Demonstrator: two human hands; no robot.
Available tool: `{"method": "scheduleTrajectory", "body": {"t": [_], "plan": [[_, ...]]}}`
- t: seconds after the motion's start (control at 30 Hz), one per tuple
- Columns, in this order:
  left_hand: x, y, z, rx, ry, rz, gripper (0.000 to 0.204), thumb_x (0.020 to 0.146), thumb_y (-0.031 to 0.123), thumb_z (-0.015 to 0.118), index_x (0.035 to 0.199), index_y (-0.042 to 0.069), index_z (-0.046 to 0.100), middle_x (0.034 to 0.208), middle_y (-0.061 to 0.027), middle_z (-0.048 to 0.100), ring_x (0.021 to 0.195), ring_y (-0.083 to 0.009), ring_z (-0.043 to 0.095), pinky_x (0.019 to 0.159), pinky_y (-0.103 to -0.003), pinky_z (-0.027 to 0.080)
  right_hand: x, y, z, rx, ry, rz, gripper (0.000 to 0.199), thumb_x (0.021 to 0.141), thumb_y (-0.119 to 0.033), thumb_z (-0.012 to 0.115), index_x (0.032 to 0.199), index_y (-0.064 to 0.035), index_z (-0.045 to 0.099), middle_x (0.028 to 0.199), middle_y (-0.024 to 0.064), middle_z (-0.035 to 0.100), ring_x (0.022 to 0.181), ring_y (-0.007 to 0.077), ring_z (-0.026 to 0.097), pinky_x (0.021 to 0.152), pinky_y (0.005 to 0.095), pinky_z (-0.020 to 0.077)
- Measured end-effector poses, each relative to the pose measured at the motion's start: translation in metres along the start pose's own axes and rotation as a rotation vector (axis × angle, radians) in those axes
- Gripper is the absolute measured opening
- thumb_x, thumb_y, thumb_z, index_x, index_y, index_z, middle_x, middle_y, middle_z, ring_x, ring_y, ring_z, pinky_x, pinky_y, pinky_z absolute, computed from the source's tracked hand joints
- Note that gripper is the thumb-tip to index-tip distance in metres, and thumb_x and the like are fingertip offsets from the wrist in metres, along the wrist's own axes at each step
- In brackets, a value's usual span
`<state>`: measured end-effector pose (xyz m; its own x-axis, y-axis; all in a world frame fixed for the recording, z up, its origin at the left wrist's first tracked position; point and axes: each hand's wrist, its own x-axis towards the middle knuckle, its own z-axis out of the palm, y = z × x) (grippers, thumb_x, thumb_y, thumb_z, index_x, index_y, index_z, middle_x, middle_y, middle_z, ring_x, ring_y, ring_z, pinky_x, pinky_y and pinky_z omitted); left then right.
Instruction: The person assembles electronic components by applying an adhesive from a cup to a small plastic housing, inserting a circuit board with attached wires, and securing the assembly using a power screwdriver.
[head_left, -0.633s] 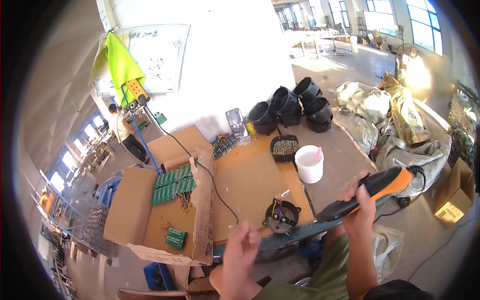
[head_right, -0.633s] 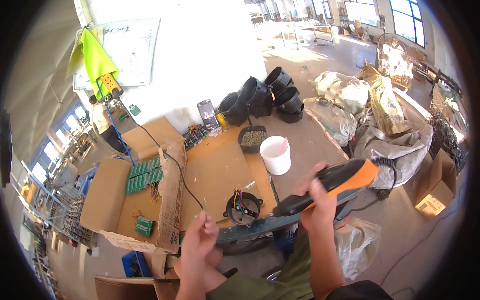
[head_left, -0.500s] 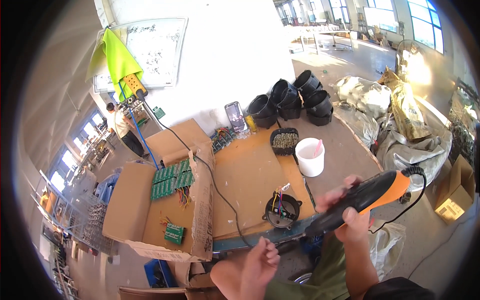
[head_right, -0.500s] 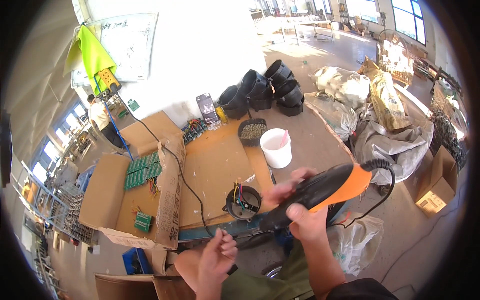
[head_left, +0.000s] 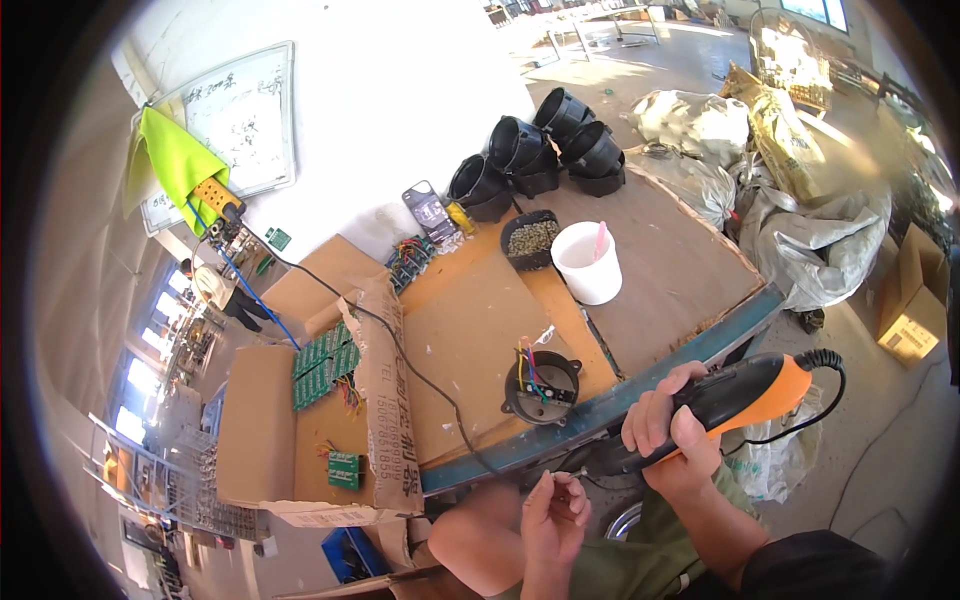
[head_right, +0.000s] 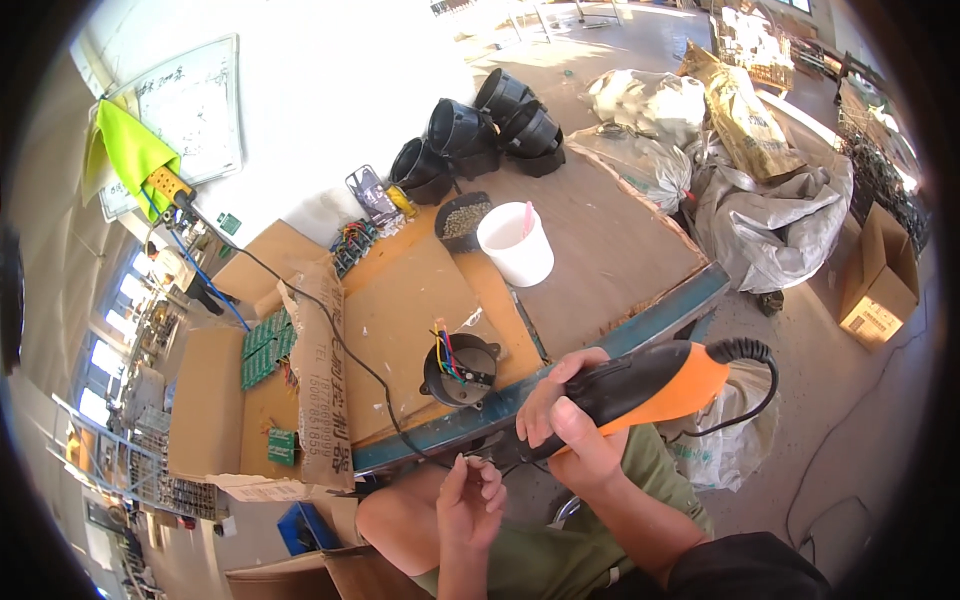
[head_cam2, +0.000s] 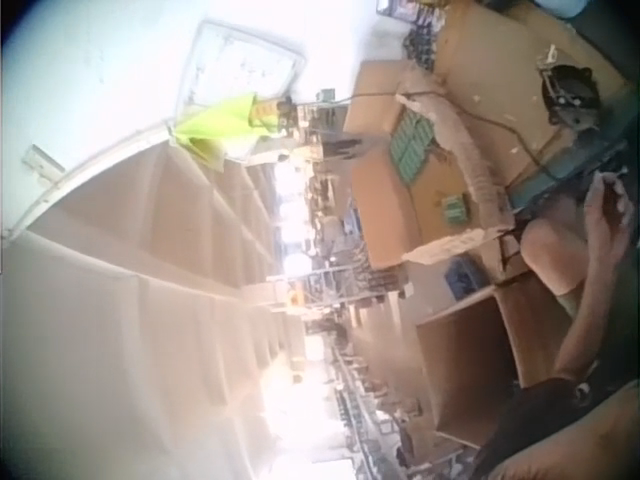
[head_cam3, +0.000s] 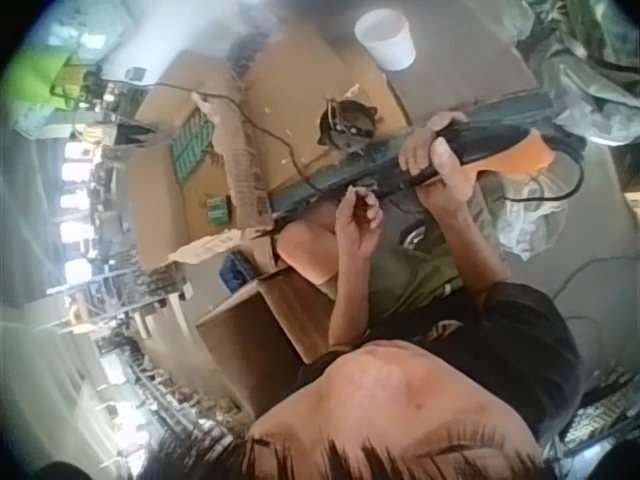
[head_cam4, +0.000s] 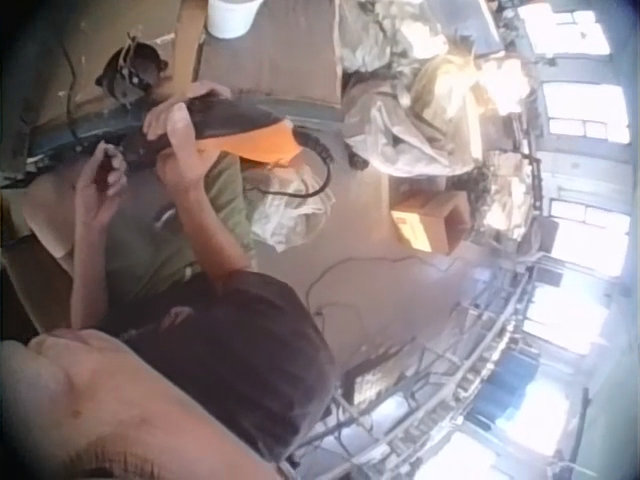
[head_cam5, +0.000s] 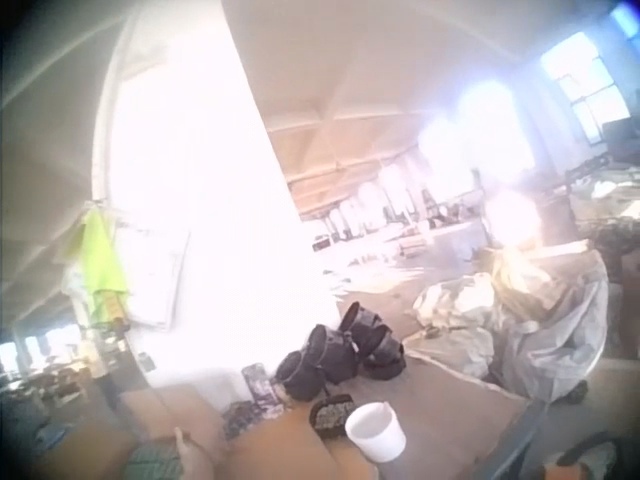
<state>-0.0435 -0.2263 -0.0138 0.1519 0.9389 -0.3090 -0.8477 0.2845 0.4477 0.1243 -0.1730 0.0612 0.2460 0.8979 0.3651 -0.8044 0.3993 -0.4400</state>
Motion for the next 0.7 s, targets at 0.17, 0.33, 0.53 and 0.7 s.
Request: {"method": "scheduleTrajectory", "body": {"t": [0.17,0.33,0.53,0.7], "plan": [[-0.003,0.002,0.002,0.172,0.033,0.071,0.027,0.099,0.023,0.052,0.095,0.000,0.065,0.083,-0.0107,0.060,0.065,-0.0170,0.049,0.051,-0.027,0.040,-0.002,-0.005,0.000,0.017,0.031,-0.004,0.035,0.089,-0.021,0.066,0.111,-0.0062,0.042,0.067,0.0048,0.050,0.059,0.0161,0.052,0.060,0.0332,0.0461],[-0.003,-0.004,-0.003,0.140,-0.013,0.097,0.021,0.100,0.017,0.053,0.100,0.000,0.064,0.086,-0.0128,0.062,0.065,-0.0172,0.049,0.052,-0.026,0.041,-0.001,-0.012,0.004,-0.012,0.036,0.001,0.037,0.089,-0.024,0.067,0.110,-0.0069,0.043,0.067,0.0033,0.048,0.060,0.0154,0.051,0.060,0.0330,0.0456],[-0.003,-0.010,0.011,0.087,-0.188,0.058,0.017,0.101,0.014,0.054,0.104,0.000,0.064,0.087,-0.0123,0.063,0.066,-0.0165,0.052,0.052,-0.026,0.043,-0.002,-0.018,0.001,-0.002,0.027,-0.017,0.037,0.089,-0.026,0.068,0.111,-0.0086,0.043,0.069,0.0016,0.047,0.061,0.0142,0.050,0.061,0.0323,0.0452],[-0.004,-0.015,0.016,0.175,-0.111,0.103,0.019,0.100,0.011,0.056,0.111,-0.001,0.065,0.091,-0.0129,0.065,0.070,-0.0169,0.057,0.054,-0.027,0.047,-0.003,-0.023,-0.001,-0.017,0.037,-0.028,0.036,0.090,-0.027,0.067,0.112,-0.0107,0.043,0.069,0.0008,0.047,0.063,0.0138,0.050,0.063,0.0321,0.0452]]}}
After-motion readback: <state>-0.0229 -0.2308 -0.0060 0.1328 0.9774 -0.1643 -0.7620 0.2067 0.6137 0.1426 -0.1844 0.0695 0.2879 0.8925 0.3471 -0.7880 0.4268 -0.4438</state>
